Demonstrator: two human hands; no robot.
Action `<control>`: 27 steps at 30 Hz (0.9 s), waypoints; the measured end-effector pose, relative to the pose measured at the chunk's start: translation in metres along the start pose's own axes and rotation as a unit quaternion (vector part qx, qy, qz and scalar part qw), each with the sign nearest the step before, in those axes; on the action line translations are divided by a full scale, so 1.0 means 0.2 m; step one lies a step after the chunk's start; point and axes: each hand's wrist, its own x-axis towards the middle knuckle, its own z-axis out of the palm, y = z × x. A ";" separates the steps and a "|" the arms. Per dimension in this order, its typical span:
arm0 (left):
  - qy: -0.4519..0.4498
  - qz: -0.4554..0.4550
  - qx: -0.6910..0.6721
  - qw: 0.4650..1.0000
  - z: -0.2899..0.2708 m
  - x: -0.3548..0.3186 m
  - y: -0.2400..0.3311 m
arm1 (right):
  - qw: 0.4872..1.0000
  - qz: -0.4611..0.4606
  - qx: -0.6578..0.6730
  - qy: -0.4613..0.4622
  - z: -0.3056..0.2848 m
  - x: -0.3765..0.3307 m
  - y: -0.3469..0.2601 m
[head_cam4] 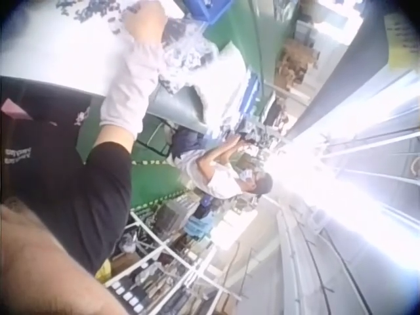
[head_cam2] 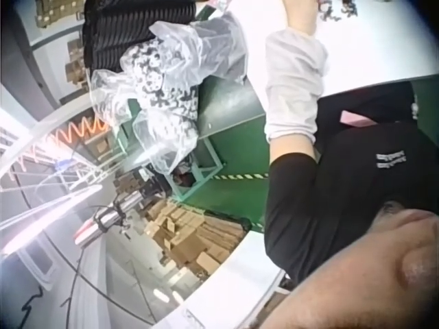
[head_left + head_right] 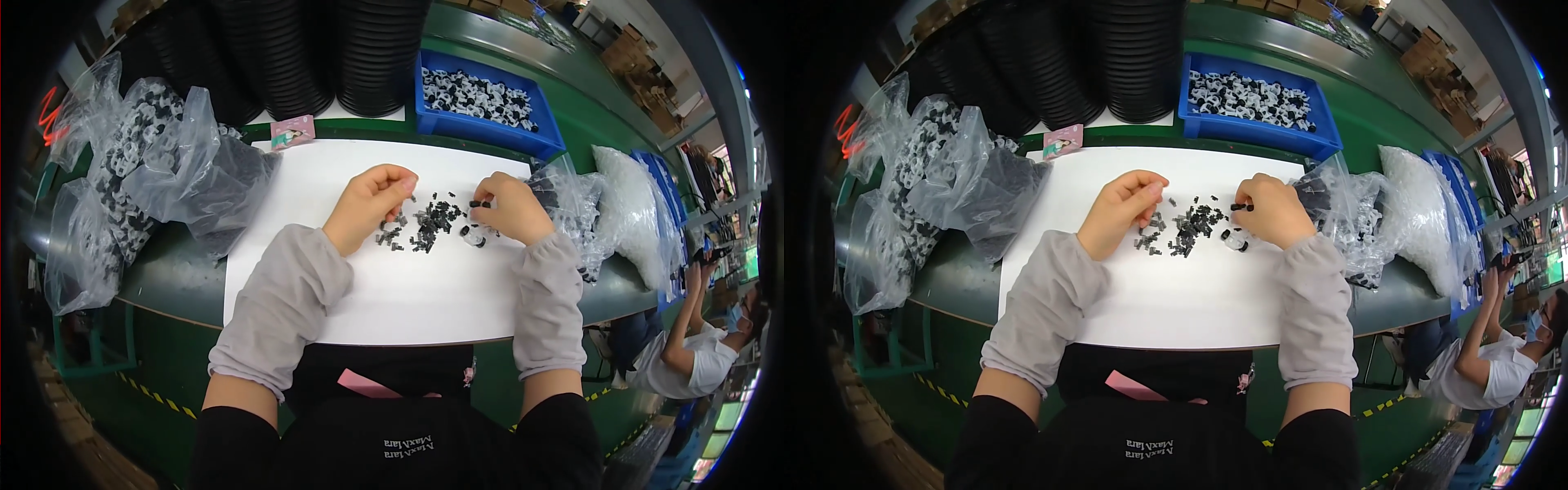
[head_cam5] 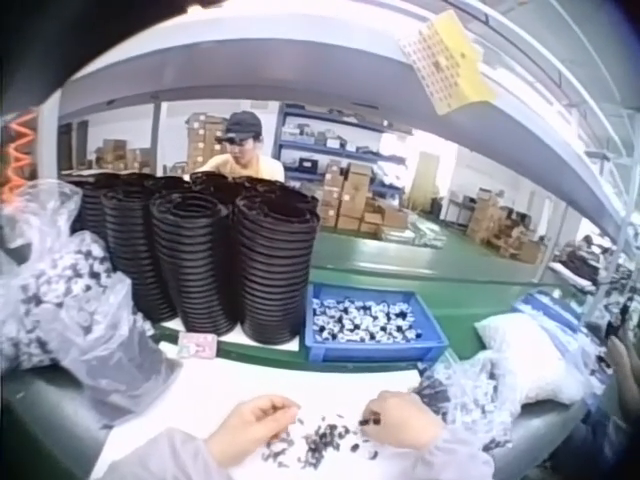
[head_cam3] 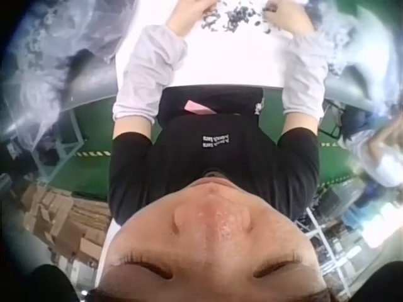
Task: Assembling small electronic components onto white plastic circular bases at a factory workbench.
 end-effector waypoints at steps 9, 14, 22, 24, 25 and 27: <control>-0.059 -0.030 0.085 0.994 0.04 -0.02 -0.01 | 0.934 -0.277 0.158 0.160 0.09 0.07 -0.23; 0.024 -0.024 0.017 0.999 0.01 0.00 0.01 | 0.973 -0.083 0.087 0.196 0.15 0.09 -0.07; 0.077 0.001 -0.040 0.996 0.02 0.00 0.01 | 0.989 -0.028 0.063 0.127 0.28 0.14 -0.13; 0.083 0.013 -0.042 0.996 -0.01 0.01 -0.01 | 0.990 -0.025 0.070 0.119 0.29 0.14 -0.14; 0.085 0.024 -0.046 0.995 -0.01 0.02 0.00 | 0.990 -0.025 0.069 0.119 0.29 0.14 -0.13; 0.104 0.021 -0.064 0.992 0.00 0.01 0.01 | 0.987 -0.027 0.099 0.121 0.30 0.14 -0.11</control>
